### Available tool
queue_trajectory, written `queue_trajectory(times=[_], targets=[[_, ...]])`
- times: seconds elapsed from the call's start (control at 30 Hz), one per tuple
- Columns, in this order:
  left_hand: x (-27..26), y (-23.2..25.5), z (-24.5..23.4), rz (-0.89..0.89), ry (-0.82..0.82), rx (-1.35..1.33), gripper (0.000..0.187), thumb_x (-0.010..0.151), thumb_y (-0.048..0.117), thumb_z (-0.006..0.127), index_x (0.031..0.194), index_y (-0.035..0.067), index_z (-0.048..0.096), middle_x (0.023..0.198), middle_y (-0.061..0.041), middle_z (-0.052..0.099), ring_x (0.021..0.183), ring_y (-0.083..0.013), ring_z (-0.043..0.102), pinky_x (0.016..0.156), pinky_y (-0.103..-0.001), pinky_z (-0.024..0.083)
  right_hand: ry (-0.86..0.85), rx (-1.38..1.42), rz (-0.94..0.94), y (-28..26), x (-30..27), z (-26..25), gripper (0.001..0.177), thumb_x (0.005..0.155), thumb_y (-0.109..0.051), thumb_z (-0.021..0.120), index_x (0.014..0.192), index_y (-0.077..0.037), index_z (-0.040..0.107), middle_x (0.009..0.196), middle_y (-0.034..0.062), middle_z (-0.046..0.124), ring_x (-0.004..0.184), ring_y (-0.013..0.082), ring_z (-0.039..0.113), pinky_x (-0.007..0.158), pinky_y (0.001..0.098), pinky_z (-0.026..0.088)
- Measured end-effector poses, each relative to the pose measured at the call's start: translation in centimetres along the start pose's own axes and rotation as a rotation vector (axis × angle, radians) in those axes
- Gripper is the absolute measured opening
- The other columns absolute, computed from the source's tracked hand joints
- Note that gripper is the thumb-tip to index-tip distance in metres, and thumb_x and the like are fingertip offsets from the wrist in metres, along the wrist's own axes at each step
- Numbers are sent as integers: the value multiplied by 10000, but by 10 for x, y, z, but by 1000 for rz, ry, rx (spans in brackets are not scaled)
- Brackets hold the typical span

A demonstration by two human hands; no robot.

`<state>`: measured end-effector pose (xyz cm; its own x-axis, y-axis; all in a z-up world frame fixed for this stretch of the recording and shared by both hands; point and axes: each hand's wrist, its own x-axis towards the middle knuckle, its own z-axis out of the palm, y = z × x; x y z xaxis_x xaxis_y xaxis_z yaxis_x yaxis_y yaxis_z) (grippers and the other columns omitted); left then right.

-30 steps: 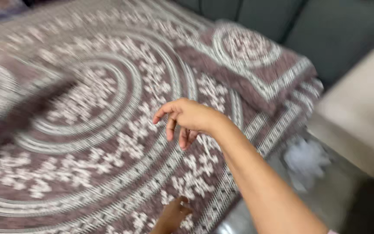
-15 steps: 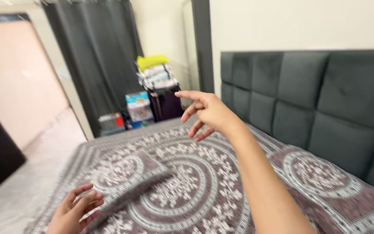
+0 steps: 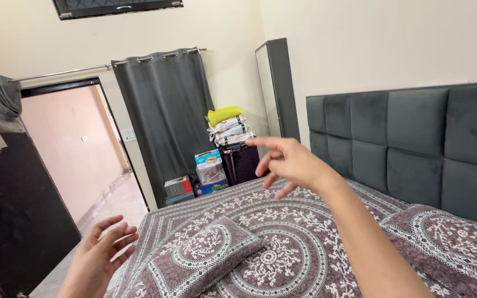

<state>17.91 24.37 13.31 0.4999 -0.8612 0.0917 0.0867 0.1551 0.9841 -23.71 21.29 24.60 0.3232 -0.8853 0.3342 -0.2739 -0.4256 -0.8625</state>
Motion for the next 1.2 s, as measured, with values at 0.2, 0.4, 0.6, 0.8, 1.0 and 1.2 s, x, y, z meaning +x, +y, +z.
queue_trajectory(times=[0.2,0.4,0.6,0.8,1.0,1.2], targets=[[13,1,-9,22,-21,-64,387,978,184,598,1349,90,540,1094,-144,673,1015,-242,662,891,-425,543,-51,-158,59,-8,13,32,697,884,-9,476,1500,-335,484,1022,91,728,746,197,756,568,388,702],[8,11,-44,24,71,-91,382,973,207,615,1329,85,554,1086,-124,684,1029,-235,674,902,-404,532,-208,-110,-46,-13,55,73,675,901,-39,477,1509,-331,496,1021,90,719,723,203,750,540,399,694],[-15,43,-71,83,164,-55,349,984,195,600,1314,89,556,1072,-93,686,1034,-219,659,923,-397,518,-249,106,-71,-17,91,80,668,919,-55,511,1521,-339,453,995,92,710,728,223,718,547,448,689],[-28,36,-87,130,170,-119,308,995,185,589,1285,86,555,1058,-88,665,1017,-203,651,918,-382,524,-244,179,-102,-3,114,97,621,883,9,530,1457,-226,549,996,88,741,792,205,747,602,448,701],[0,22,-97,70,201,-86,292,1009,197,588,1276,81,558,1044,-88,669,1012,-204,647,918,-378,527,-190,200,-46,22,117,115,597,844,62,476,1367,-169,647,999,96,741,800,207,754,627,428,698],[51,21,-104,84,42,-137,301,994,170,598,1269,58,548,1022,-107,663,963,-216,640,871,-375,529,-11,194,106,73,106,112,571,840,73,493,1331,-159,666,987,94,768,802,218,772,638,409,669]])
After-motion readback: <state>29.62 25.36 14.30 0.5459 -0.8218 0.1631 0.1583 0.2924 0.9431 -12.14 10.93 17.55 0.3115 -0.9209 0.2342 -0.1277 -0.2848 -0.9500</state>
